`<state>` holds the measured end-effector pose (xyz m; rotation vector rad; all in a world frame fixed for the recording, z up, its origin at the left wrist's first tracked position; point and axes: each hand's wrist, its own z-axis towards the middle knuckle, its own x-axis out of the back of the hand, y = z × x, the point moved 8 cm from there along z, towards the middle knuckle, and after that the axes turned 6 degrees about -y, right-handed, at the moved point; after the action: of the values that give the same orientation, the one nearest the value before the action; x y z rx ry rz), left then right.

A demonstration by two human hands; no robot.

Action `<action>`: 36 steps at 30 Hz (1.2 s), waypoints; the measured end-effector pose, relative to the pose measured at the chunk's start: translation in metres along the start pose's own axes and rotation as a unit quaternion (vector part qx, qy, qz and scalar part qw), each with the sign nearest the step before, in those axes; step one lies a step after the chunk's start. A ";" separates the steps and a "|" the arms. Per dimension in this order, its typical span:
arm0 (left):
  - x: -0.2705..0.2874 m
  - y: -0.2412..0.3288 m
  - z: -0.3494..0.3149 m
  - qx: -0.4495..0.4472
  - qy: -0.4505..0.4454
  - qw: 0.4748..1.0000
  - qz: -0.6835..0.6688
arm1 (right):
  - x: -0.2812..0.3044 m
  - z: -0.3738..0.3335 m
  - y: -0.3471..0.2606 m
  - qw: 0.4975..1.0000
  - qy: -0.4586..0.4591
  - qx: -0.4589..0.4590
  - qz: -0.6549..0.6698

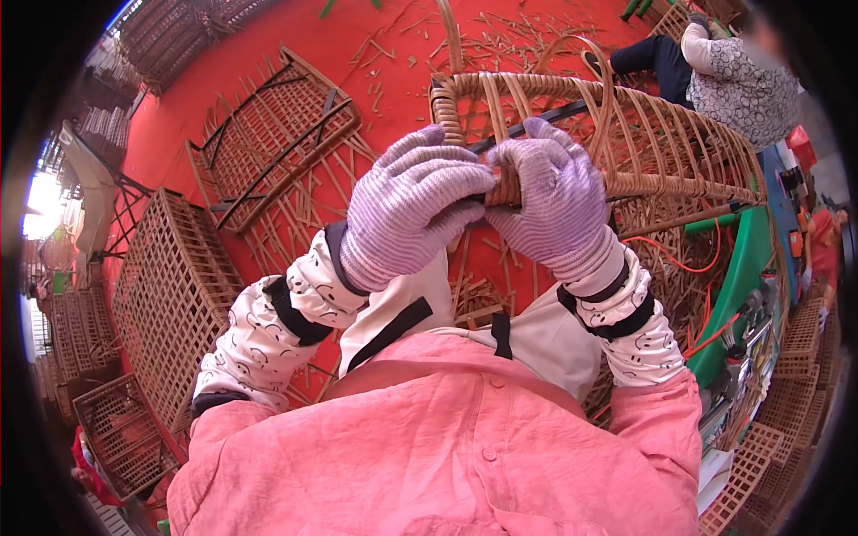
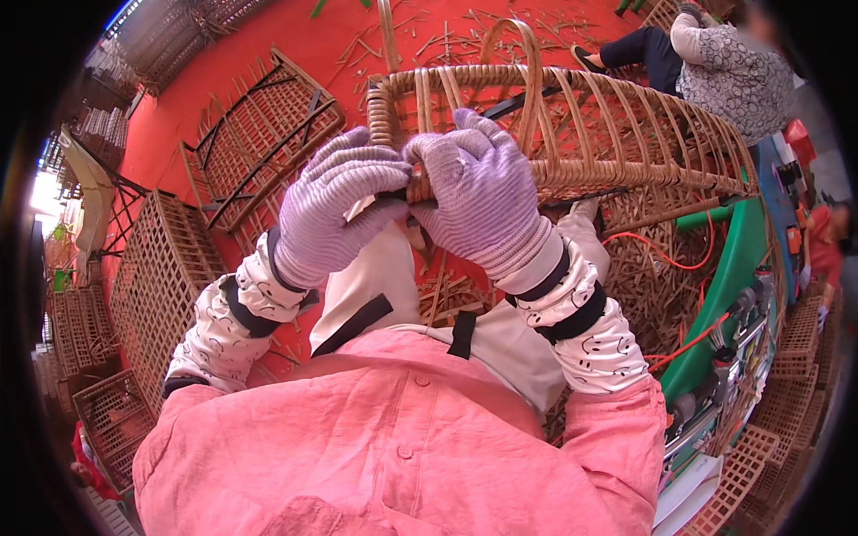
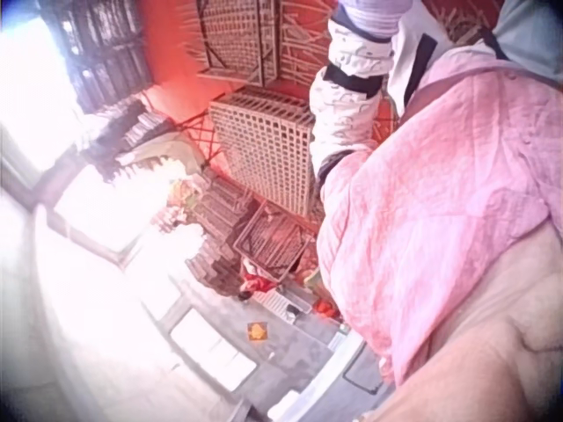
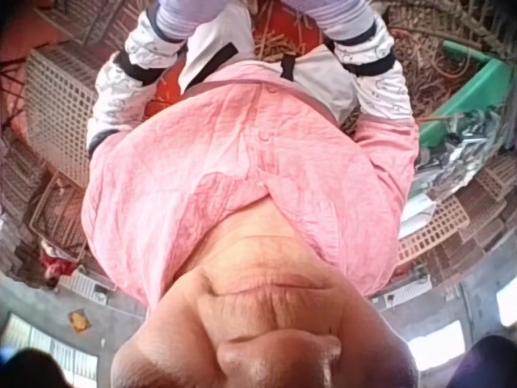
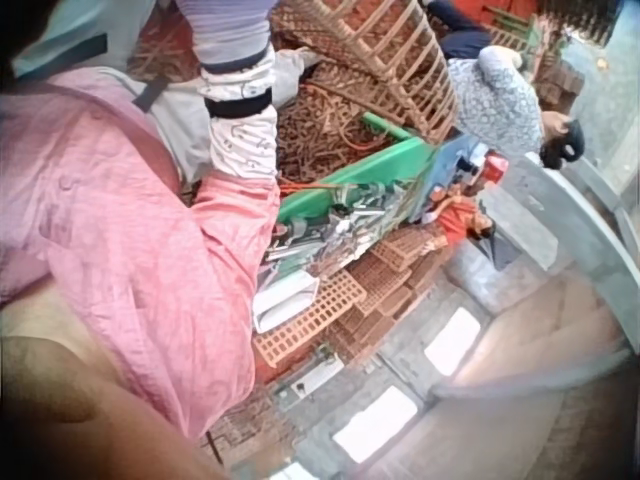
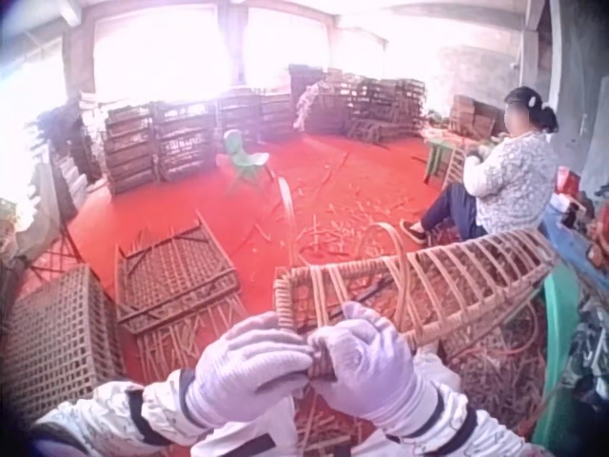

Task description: The recorder is assembling a bamboo or rattan piece of furniture using manual wrapping and a pneumatic nailer.

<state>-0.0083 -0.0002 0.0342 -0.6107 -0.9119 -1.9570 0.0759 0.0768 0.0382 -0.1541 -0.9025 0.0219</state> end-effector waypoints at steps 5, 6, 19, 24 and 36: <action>-0.002 0.008 0.007 -0.026 -0.025 0.999 0.015 | 0.009 -0.004 0.000 0.999 0.024 0.000 -0.046; -0.005 0.012 0.012 -0.050 -0.044 0.997 0.034 | 0.010 -0.007 0.000 0.998 0.040 0.004 -0.056; -0.031 0.016 0.003 -0.073 -0.080 0.988 0.109 | 0.180 -0.209 0.078 0.868 0.140 -0.419 -0.226; -0.022 0.018 0.005 -0.060 -0.070 0.984 0.153 | 0.259 -0.423 0.141 0.731 0.054 -0.677 -0.069; -0.010 0.005 -0.024 -0.111 -0.027 0.989 0.097 | 0.291 -0.540 0.179 0.550 0.016 -0.831 0.079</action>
<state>-0.0005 -0.0161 0.0143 -0.8517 -0.6461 -1.8859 0.6876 0.2106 -0.0896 -2.0402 -0.5676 -0.7134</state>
